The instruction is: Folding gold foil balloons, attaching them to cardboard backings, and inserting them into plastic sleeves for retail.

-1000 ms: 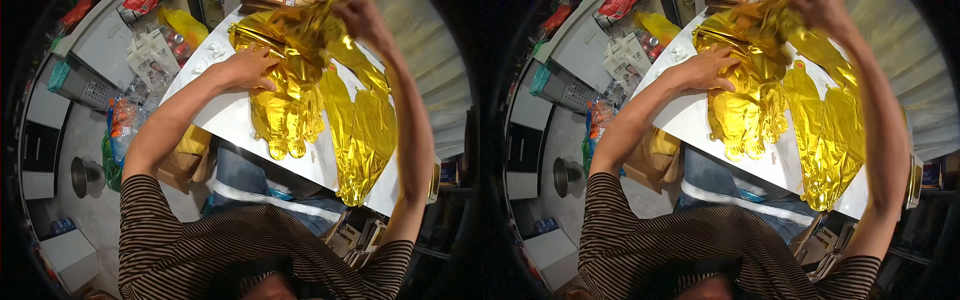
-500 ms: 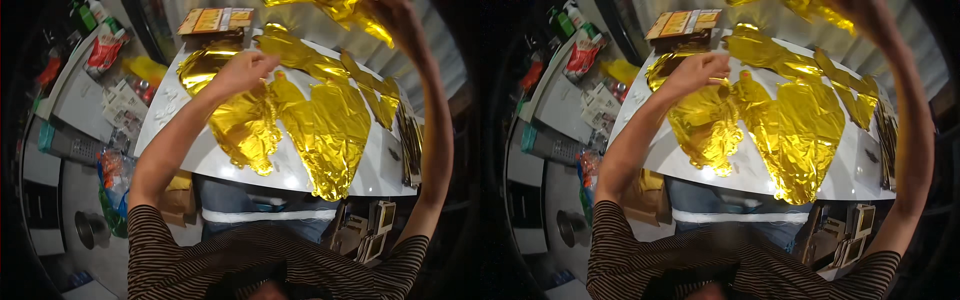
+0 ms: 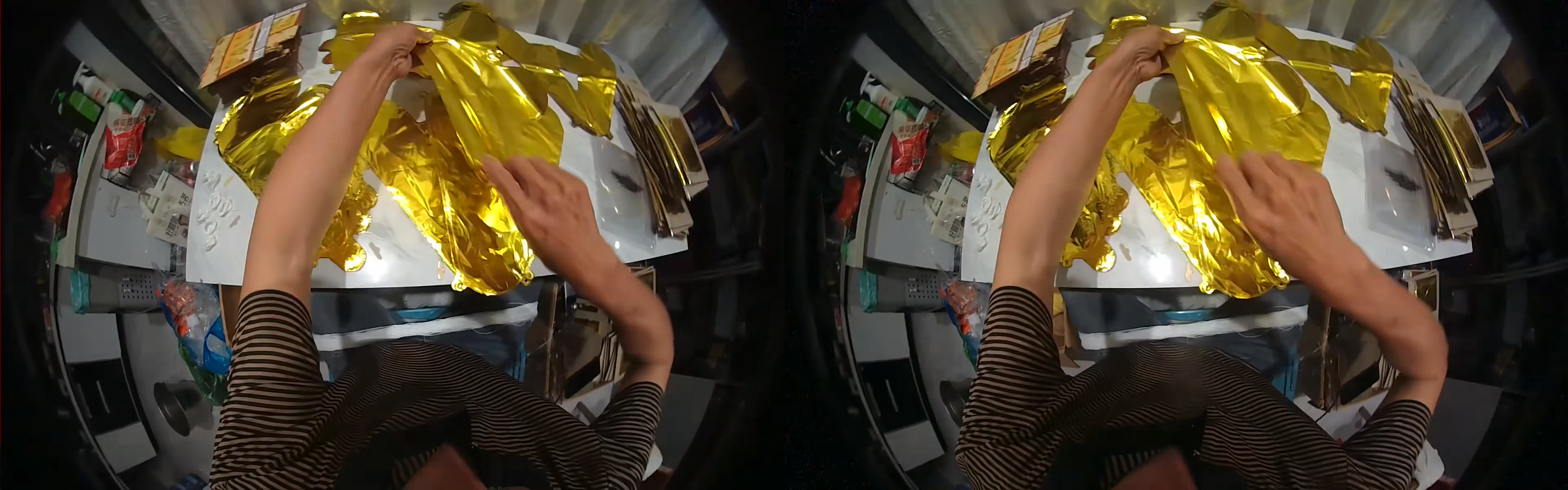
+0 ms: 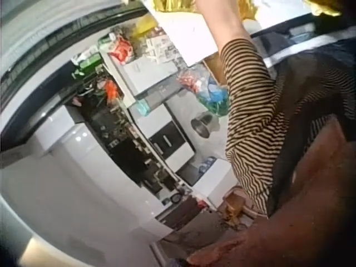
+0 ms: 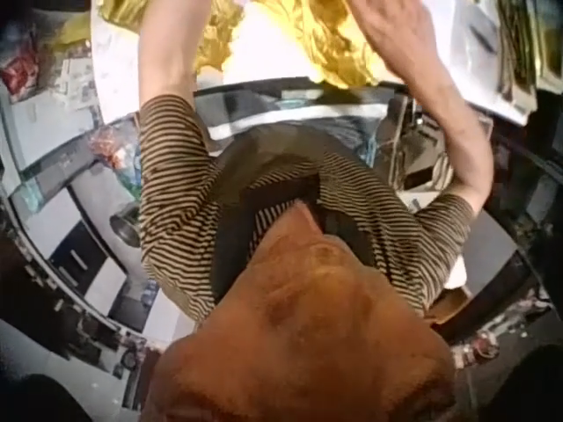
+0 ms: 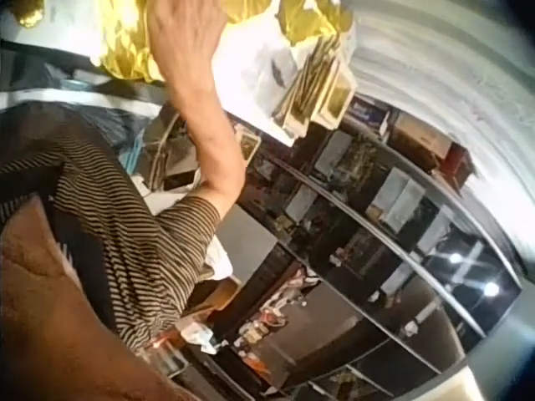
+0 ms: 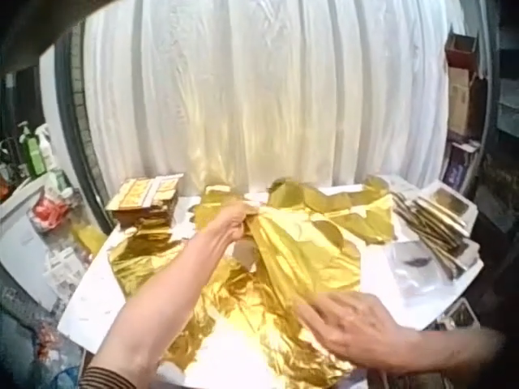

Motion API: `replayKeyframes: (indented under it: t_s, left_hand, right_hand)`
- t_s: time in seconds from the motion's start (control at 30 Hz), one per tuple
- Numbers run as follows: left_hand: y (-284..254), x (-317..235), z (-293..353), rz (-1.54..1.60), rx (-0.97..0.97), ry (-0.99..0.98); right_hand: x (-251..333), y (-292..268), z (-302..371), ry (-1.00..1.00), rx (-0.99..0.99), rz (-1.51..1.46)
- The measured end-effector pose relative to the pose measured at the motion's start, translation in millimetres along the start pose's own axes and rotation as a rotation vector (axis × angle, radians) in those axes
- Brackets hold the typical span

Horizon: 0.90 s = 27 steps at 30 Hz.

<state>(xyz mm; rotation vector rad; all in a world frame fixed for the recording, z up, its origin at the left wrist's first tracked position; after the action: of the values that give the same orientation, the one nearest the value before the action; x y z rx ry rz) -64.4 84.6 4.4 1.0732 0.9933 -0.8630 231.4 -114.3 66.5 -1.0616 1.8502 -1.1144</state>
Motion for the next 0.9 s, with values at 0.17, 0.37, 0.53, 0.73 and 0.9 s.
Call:
replayKeyframes:
  t_s: [0.17,0.37,0.53,0.73,0.9]
  left_hand:
    - [-28.4,39.1,-16.9,-0.205,0.254,-0.02]
    - [12.3,34.4,11.4,-0.57,0.19,-0.071]
    - [3.1,31.1,33.0,-0.637,0.32,-0.008]
    - [-5.5,51.7,19.5,-0.813,0.205,0.1]
    - [-0.5,48.0,25.2,-1.017,0.114,0.27]
  right_hand:
    - [5.9,11.5,66.7,0.281,-0.091,-0.236]
    - [35.8,29.7,107.2,0.172,-0.311,-0.305]
    - [56.1,35.5,111.3,0.118,-0.184,-0.359]
    - [66.4,42.9,115.3,0.093,-0.1,-0.404]
    - [65.8,49.0,117.7,0.117,-0.074,-0.444]
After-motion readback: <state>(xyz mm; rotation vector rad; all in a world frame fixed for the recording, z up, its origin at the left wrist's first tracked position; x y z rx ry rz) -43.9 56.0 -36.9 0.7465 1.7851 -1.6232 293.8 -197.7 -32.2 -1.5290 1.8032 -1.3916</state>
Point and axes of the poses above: each hand's wrist, its own z-axis away from the middle knuckle, its own y-axis out of the palm, x = y × z, the point moved 2 cm from there along -z, towards the middle knuckle, and after that the axes turned 3 degrees about -z, right-handed, at the moved point
